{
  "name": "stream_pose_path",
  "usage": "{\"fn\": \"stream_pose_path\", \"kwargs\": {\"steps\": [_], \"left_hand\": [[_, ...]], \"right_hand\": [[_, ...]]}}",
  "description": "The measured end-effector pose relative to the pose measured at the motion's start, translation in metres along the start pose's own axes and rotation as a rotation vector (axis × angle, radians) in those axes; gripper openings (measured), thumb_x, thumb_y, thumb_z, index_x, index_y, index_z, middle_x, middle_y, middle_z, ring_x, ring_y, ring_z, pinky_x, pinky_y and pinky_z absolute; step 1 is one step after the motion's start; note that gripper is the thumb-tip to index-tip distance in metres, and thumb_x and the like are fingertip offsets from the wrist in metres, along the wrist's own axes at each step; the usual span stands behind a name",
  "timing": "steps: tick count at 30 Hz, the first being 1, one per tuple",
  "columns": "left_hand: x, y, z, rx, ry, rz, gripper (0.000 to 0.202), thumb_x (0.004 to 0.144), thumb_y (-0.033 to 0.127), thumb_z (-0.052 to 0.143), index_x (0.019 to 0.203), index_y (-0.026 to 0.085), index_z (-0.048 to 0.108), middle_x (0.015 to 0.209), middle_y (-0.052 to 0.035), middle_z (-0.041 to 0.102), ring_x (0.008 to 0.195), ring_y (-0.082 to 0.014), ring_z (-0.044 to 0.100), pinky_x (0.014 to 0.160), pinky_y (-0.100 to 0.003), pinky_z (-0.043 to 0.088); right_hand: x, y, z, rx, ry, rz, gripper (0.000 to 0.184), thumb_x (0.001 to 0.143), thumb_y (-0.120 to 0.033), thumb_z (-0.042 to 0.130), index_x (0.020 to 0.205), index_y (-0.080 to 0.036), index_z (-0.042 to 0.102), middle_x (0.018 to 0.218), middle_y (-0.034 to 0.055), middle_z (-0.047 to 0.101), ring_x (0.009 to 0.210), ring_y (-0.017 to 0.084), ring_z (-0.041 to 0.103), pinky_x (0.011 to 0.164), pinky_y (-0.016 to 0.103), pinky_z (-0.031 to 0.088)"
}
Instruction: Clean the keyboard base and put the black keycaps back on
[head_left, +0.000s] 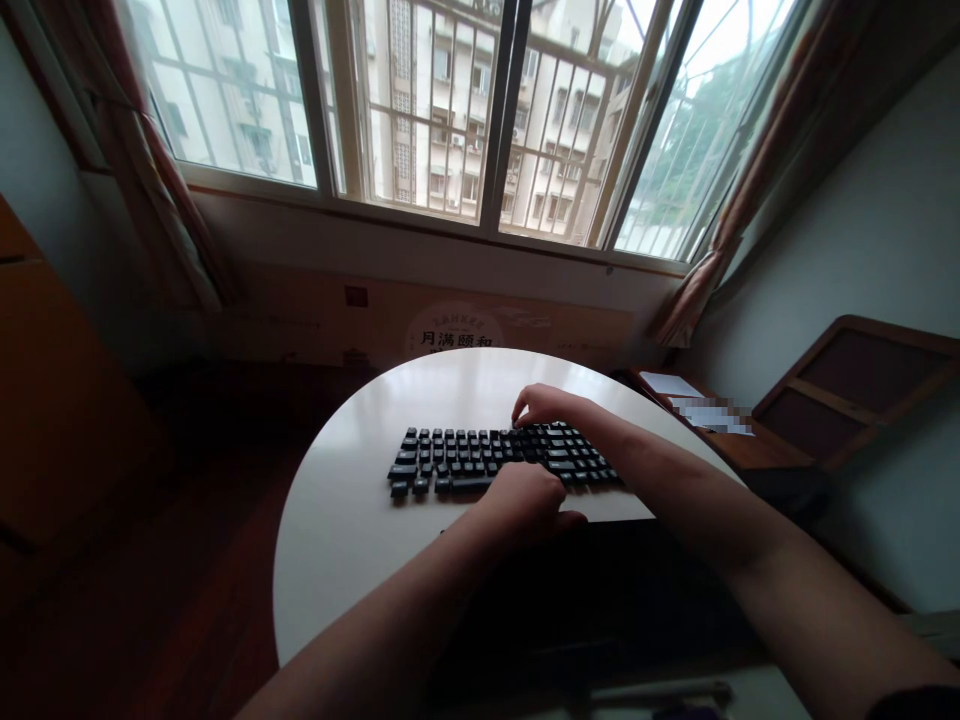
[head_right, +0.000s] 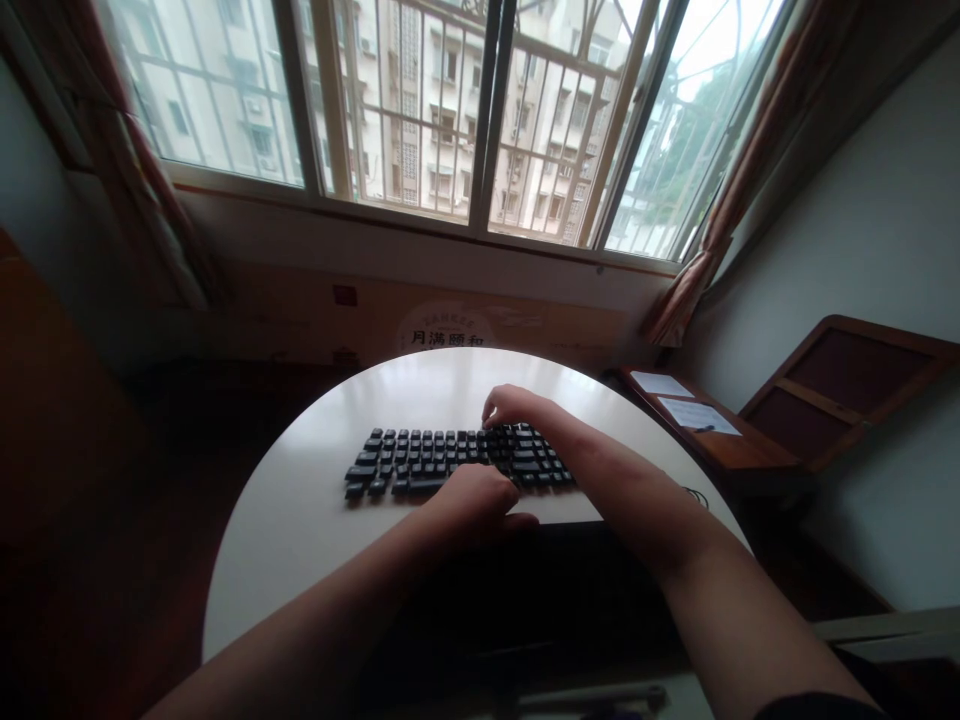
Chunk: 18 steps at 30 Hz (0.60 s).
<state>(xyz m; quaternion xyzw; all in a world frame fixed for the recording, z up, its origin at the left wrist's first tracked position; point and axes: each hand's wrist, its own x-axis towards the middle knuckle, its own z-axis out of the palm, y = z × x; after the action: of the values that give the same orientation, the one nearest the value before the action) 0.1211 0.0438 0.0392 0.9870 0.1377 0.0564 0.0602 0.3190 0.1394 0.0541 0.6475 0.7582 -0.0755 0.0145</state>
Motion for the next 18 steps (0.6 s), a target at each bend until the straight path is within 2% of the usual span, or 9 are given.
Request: {"fn": "stream_pose_path", "kwargs": {"steps": [6, 10, 13, 16, 18], "left_hand": [[-0.003, 0.001, -0.001, 0.018, -0.014, 0.068, 0.046, 0.09, 0.056, 0.051, 0.081, 0.017, 0.075, 0.083, -0.0113, 0.074, 0.079, -0.0295, 0.07, 0.066, -0.037, 0.053], [-0.004, -0.001, -0.002, 0.02, -0.021, 0.089, 0.047, 0.092, 0.055, 0.049, 0.075, 0.018, 0.073, 0.079, -0.0102, 0.073, 0.075, -0.0265, 0.069, 0.063, -0.033, 0.051], [-0.005, -0.004, -0.004, -0.001, -0.029, 0.066, 0.042, 0.091, 0.049, 0.051, 0.072, 0.018, 0.072, 0.075, -0.0081, 0.071, 0.072, -0.0243, 0.069, 0.061, -0.031, 0.048], [-0.007, -0.006, -0.008, -0.007, -0.031, 0.034, 0.035, 0.089, 0.043, 0.054, 0.071, 0.018, 0.071, 0.075, -0.0071, 0.071, 0.07, -0.0233, 0.068, 0.061, -0.03, 0.047], [-0.008, -0.008, -0.011, 0.004, -0.026, 0.032, 0.031, 0.088, 0.04, 0.056, 0.071, 0.018, 0.071, 0.075, -0.007, 0.071, 0.071, -0.0233, 0.067, 0.061, -0.03, 0.047]], "right_hand": [[-0.001, -0.016, 0.003, -0.035, 0.082, 0.015, 0.018, 0.079, -0.024, 0.071, 0.094, -0.021, 0.081, 0.094, 0.005, 0.078, 0.084, 0.021, 0.068, 0.073, 0.025, 0.049], [-0.016, -0.024, -0.008, -0.038, 0.195, -0.002, 0.019, 0.084, -0.025, 0.066, 0.097, -0.021, 0.08, 0.101, 0.0061, 0.076, 0.089, 0.021, 0.068, 0.078, 0.026, 0.048], [-0.046, -0.023, -0.024, -0.017, 0.257, -0.029, 0.02, 0.087, -0.024, 0.064, 0.1, -0.02, 0.078, 0.104, 0.0054, 0.074, 0.088, 0.018, 0.067, 0.081, 0.025, 0.048], [-0.093, -0.021, -0.034, 0.069, 0.27, -0.125, 0.02, 0.087, -0.023, 0.063, 0.1, -0.018, 0.077, 0.098, 0.005, 0.074, 0.08, 0.015, 0.067, 0.078, 0.024, 0.049], [-0.129, -0.02, -0.033, 0.161, 0.233, -0.215, 0.02, 0.087, -0.024, 0.064, 0.101, -0.017, 0.077, 0.094, 0.0055, 0.074, 0.08, 0.016, 0.067, 0.075, 0.025, 0.049]]}}
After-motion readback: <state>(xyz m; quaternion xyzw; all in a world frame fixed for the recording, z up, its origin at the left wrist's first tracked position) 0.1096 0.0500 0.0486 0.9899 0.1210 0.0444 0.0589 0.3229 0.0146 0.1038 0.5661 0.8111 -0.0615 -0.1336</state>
